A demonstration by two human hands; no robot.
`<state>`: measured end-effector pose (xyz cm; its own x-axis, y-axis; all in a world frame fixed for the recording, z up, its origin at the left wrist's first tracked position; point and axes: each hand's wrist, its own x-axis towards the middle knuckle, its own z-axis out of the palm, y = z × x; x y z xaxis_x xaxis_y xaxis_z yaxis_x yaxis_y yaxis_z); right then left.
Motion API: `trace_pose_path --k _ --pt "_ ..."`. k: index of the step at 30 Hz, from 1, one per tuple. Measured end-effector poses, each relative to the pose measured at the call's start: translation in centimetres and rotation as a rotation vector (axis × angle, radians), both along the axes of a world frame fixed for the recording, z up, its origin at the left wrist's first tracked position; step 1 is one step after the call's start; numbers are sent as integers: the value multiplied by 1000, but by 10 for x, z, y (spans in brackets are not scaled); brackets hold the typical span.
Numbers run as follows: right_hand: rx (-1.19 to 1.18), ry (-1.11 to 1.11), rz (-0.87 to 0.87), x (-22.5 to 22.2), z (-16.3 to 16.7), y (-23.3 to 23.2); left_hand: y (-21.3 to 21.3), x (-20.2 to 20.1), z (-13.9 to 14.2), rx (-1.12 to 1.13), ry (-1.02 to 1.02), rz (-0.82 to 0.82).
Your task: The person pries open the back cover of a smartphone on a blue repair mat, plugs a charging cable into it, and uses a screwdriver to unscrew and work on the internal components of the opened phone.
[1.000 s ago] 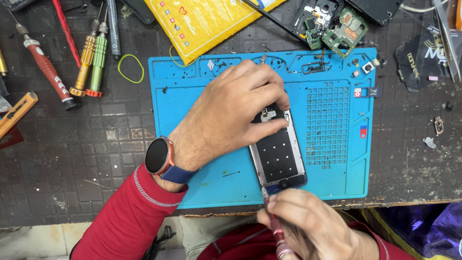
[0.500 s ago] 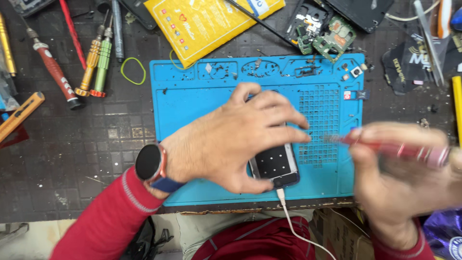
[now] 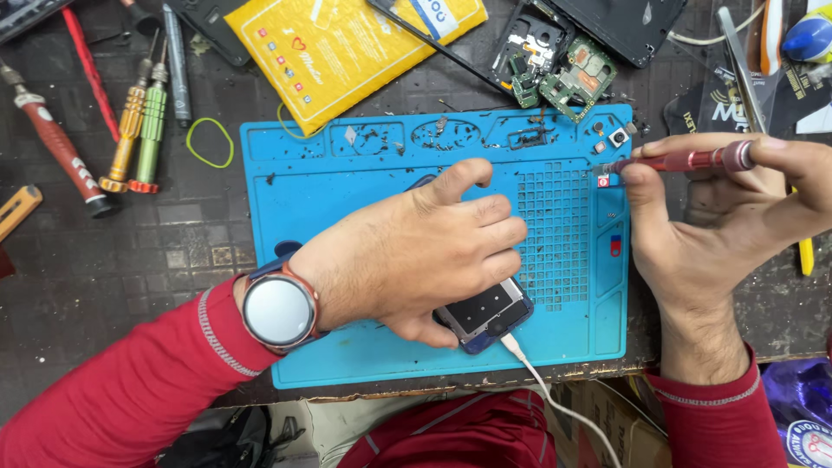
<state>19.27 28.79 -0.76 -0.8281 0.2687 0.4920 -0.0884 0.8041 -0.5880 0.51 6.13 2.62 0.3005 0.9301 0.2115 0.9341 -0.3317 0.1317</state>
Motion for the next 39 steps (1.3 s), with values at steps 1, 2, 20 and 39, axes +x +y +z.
trace_pose_path --k 1,2,20,39 --pt "10 -8 3 1 0 1 1 0 0 2 16 1" --pt "12 -11 8 1 0 1 0 0 -1 4 45 9" --pt "-845 -41 60 3 3 -32 -36 -7 0 -22 12 310" --pt "-869 -227 76 -4 -7 -46 -40 -4 -19 -24 -466 219"
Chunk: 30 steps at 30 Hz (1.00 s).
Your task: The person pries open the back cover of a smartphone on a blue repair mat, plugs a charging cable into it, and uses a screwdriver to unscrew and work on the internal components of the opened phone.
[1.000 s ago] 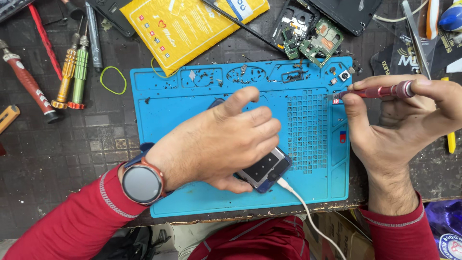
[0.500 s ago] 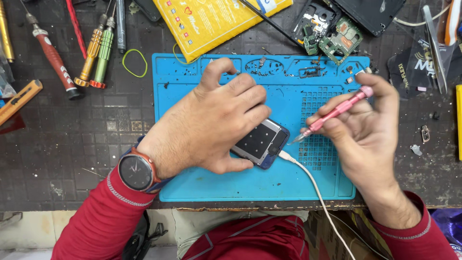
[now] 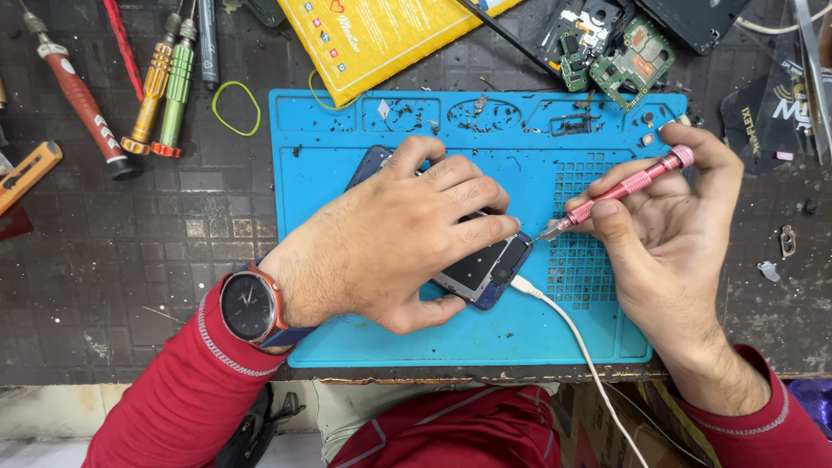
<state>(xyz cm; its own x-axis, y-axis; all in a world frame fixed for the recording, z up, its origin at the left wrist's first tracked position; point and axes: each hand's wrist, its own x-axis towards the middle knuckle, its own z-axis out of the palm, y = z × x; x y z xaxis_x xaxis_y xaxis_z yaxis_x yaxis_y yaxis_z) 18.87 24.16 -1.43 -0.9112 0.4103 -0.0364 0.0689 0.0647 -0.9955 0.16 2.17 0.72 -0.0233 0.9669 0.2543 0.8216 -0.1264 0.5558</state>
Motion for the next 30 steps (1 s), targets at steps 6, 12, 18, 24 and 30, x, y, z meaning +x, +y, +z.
trace_pose_path --k 6,12,18,24,30 --pt "-1 -57 -64 -4 4 -3 0 1 1 -2 14 7" --pt "110 -50 -52 -2 2 -3 1 3 2 -27 45 5" --pt "132 -41 -63 2 -3 -1 1 3 3 -39 54 6" --pt "75 -34 -79 2 -4 0 1 2 2 -34 43 8" --pt "61 -38 -100 -2 -2 -3 1 3 1 -32 37 12"
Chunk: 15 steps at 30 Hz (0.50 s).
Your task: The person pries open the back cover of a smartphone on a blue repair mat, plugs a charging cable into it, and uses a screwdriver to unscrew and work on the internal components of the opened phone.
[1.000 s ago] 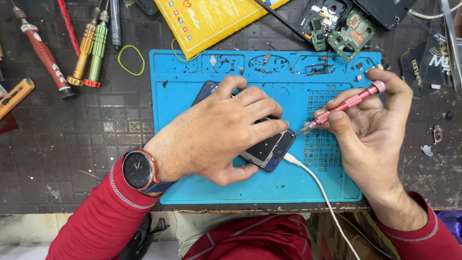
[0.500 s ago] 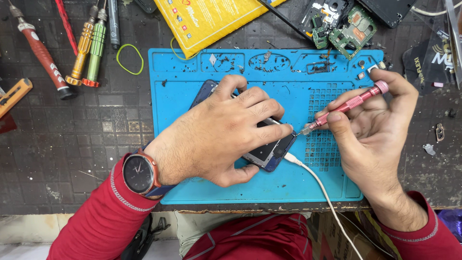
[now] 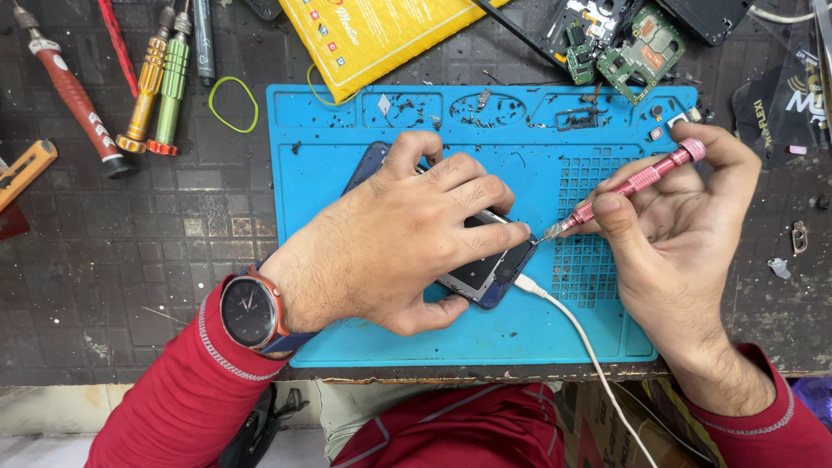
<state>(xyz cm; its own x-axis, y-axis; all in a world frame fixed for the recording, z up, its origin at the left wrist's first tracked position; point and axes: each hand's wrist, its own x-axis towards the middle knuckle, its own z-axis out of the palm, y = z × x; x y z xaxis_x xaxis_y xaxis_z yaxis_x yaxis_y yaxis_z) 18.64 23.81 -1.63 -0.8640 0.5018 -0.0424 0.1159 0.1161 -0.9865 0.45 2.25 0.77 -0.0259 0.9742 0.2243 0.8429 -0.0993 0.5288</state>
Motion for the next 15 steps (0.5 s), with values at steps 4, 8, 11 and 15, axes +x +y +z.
trace_pose_path --k 4,8,11,15 --pt "7 4 -4 -2 1 -2 -1 -1 0 9 -16 3" --pt "15 10 -8 -3 1 -3 -1 0 0 10 -19 5" --pt "1 13 -19 -4 2 -3 -2 0 -1 8 -17 11" --pt "-14 1 -40 -4 3 -5 -2 0 -1 1 -13 13"
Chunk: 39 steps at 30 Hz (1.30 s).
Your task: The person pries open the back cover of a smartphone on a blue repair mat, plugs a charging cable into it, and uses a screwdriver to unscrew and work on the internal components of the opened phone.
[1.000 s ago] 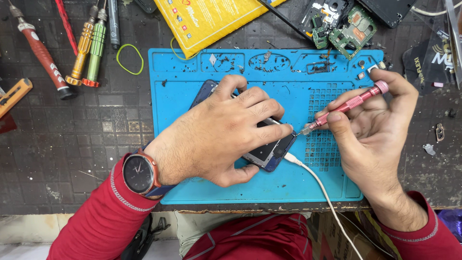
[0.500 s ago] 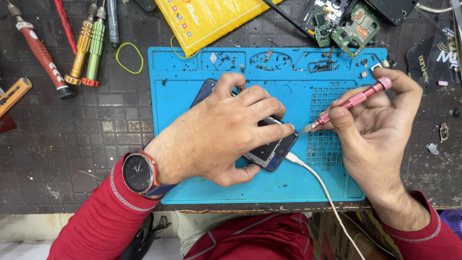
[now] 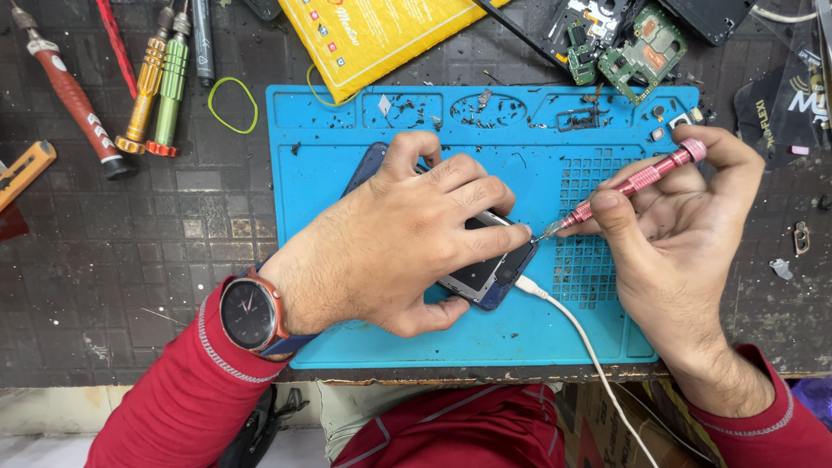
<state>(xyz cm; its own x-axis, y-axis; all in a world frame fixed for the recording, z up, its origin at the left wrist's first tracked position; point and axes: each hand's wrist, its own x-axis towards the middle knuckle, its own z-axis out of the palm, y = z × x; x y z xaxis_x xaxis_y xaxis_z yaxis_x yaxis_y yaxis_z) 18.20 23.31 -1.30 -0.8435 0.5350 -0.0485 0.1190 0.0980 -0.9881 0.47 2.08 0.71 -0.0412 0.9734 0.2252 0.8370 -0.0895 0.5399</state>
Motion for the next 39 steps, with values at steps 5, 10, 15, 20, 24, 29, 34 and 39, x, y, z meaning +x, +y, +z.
trace_pose_path --k 5,10,15,20,24,29,34,39 --pt "123 -15 29 6 -1 0 1 1 1 -5 11 -3" --pt "261 -9 63 14 -5 1 1 2 2 4 28 -9" --pt "415 95 81 18 -4 -6 0 2 2 -3 35 -4" --pt "679 248 235 10 7 -11 0 1 1 4 35 2" --pt "887 328 371 0 20 -8 -1 1 0 13 10 -2" --pt "880 363 422 -3 24 -10 -1 1 -2 27 -1 1" --pt "778 454 399 -3 20 -10 -2 1 -3 35 9 4" --pt "748 477 396 -7 26 1 -2 -1 -3 25 -8 6"
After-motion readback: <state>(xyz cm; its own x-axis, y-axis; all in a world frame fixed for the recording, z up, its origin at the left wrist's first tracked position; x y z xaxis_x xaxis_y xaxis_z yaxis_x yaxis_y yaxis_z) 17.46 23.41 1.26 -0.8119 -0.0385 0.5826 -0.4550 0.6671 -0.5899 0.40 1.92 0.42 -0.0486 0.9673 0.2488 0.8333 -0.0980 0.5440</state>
